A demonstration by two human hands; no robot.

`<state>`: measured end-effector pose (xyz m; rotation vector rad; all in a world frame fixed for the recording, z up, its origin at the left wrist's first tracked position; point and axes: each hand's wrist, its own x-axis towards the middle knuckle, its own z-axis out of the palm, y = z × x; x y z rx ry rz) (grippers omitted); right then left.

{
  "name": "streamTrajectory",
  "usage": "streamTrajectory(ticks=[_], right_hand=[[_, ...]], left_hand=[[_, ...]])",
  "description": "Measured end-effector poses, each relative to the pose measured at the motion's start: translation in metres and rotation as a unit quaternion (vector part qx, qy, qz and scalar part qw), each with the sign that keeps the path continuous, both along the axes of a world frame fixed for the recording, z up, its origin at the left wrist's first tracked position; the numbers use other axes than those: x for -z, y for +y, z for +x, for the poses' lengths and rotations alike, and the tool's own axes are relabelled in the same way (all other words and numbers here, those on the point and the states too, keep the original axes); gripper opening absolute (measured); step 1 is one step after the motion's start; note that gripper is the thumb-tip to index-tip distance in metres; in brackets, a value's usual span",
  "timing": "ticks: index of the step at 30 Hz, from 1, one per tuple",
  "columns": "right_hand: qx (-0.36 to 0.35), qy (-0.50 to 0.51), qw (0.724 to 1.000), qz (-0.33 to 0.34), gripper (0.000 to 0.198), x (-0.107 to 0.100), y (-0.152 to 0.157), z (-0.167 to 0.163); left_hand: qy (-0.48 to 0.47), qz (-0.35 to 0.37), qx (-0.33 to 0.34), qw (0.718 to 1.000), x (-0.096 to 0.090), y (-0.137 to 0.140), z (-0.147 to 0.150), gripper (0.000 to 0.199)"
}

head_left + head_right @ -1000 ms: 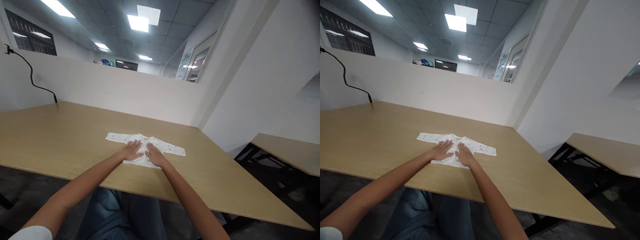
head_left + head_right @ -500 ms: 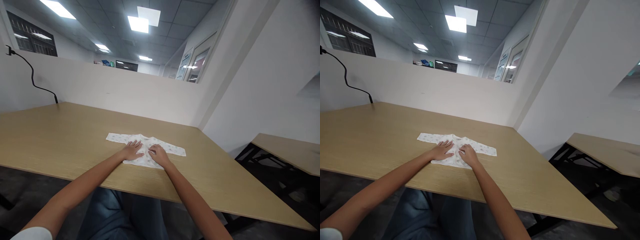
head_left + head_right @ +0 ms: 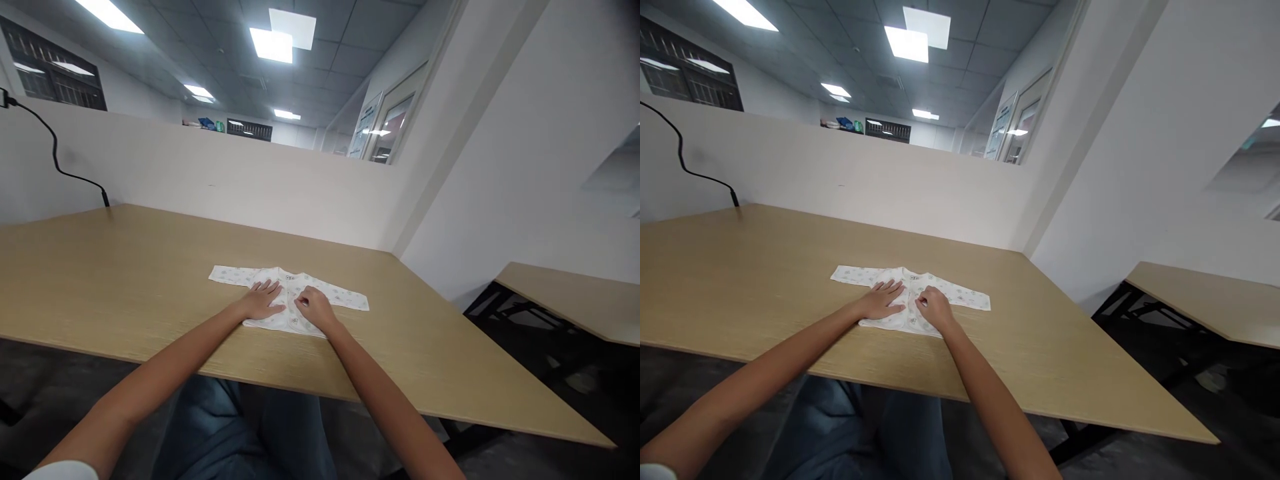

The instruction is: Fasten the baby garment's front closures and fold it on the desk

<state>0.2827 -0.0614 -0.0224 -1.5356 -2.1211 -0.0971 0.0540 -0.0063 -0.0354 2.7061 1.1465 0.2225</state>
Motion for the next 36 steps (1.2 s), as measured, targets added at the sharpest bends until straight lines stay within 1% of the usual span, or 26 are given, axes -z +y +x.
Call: streamTrajectory(ticks=[2,8,12,14,17,19,21,22,24,27,28,30,32,33,34,36], right_hand=[[-0.007,0.018,1.0,-0.002,0.018,0.0,0.0,0.001],[-0.106,0.115,0.988,-0.014,0.016,-0.001,0.0,0.009],[-0.128,0.148,0.98,-0.041,0.019,-0.003,-0.001,0.013],[-0.116,0.155,0.98,-0.054,0.019,-0.003,-0.001,0.014],[-0.08,0.155,0.983,-0.054,0.023,-0.003,-0.001,0.015],[-0.08,0.132,0.987,-0.05,0.031,-0.001,-0.001,0.014],[-0.079,0.088,0.992,-0.054,0.045,0.003,0.001,0.01],[-0.071,0.059,0.994,-0.064,0.053,0.006,0.003,0.008],[-0.042,0.002,0.993,-0.107,0.066,0.011,0.006,0.003],[-0.013,-0.054,0.983,-0.177,0.075,0.015,0.01,-0.002],[-0.015,-0.059,0.98,-0.187,0.077,0.015,0.011,-0.002],[-0.024,-0.046,0.982,-0.179,0.078,0.014,0.012,0.002],[-0.018,-0.02,0.987,-0.156,0.079,0.013,0.013,0.009],[-0.001,-0.006,0.988,-0.152,0.079,0.013,0.015,0.015],[0.023,0.003,0.987,-0.161,0.079,0.013,0.016,0.022],[0.076,0.007,0.976,-0.202,0.079,0.013,0.02,0.037]], left_hand=[[0.001,-0.004,-0.001,1.0,-0.002,-0.001,0.0,0.089],[0.013,-0.009,-0.001,1.0,-0.01,-0.009,0.001,0.091],[0.007,-0.004,0.001,1.0,-0.007,-0.009,0.0,0.09],[0.005,0.003,0.004,1.0,-0.005,-0.007,-0.001,0.09],[0.008,0.012,0.005,1.0,-0.004,-0.007,0.0,0.089],[0.013,0.012,0.001,1.0,-0.005,-0.008,0.0,0.091],[0.018,0.007,-0.002,1.0,-0.007,-0.01,0.0,0.093],[0.016,0.009,-0.002,1.0,-0.007,-0.01,0.0,0.093],[0.004,0.021,-0.001,1.0,-0.007,-0.011,0.001,0.091],[-0.012,0.029,0.004,1.0,-0.005,-0.01,0.002,0.087],[-0.017,0.027,0.007,0.999,-0.005,-0.009,0.002,0.086],[-0.033,0.032,0.007,0.999,-0.006,-0.003,0.0,0.082],[-0.053,0.034,-0.02,0.998,-0.006,0.006,-0.005,0.079],[-0.057,0.026,-0.043,0.997,-0.006,0.011,-0.009,0.079],[-0.054,0.01,-0.069,0.996,-0.006,0.017,-0.014,0.08],[-0.044,-0.024,-0.112,0.992,-0.005,0.03,-0.026,0.082]])
